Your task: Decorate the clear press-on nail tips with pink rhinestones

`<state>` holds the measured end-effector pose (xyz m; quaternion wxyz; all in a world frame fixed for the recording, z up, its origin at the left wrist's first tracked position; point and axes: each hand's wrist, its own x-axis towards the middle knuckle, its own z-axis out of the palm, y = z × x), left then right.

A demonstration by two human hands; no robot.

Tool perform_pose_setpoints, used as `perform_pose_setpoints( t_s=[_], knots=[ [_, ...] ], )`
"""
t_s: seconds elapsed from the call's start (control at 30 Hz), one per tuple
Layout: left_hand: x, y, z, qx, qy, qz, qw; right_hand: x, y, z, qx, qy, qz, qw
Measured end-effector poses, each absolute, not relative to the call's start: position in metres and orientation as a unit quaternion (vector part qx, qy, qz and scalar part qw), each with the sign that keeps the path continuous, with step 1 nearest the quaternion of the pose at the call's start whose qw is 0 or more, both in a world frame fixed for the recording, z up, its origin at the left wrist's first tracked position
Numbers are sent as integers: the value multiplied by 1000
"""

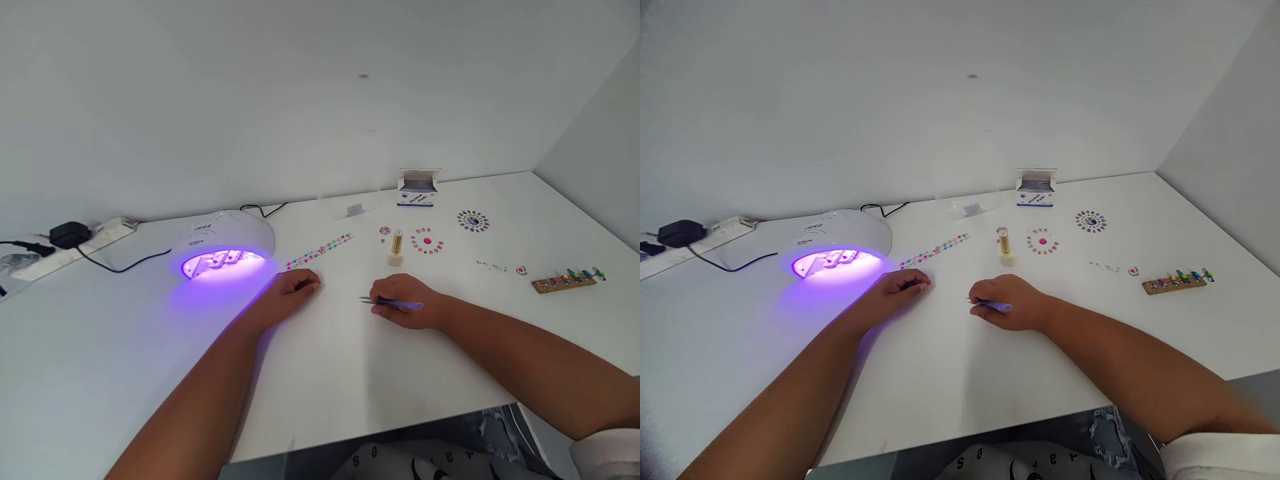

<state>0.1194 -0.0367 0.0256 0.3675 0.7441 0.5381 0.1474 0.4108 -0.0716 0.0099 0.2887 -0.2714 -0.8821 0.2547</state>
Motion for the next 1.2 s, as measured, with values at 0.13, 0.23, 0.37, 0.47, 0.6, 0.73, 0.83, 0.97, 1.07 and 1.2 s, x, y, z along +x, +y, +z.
perform_pose_setpoints(
  t_s=[0.13, 0.23, 0.37, 0.47, 0.6, 0.73, 0.83, 0.97, 1.07, 1.2],
  knots=[
    [120, -38, 28, 746, 539, 145, 363, 410, -71, 9, -271, -881, 259, 290],
    [121, -37, 29, 748, 540, 143, 359, 410, -71, 9, -276, -878, 270, 283],
    [121, -36, 27, 748, 538, 146, 359, 409, -73, 11, -298, -845, 346, 278],
    [120, -37, 26, 747, 534, 148, 367, 408, -73, 14, -358, -755, 474, 277],
    [122, -38, 29, 746, 538, 143, 365, 409, -71, 15, -413, -672, 553, 269],
    [121, -38, 29, 750, 535, 145, 362, 409, -69, 13, -416, -664, 560, 268],
    [119, -37, 26, 750, 532, 147, 365, 409, -69, 12, -414, -676, 551, 261],
    [119, -37, 26, 755, 528, 149, 360, 409, -70, 12, -415, -688, 535, 261],
    [120, -37, 27, 755, 532, 147, 354, 410, -70, 11, -411, -697, 524, 265],
    [120, -38, 28, 752, 538, 142, 355, 411, -69, 9, -410, -707, 511, 267]
  ],
)
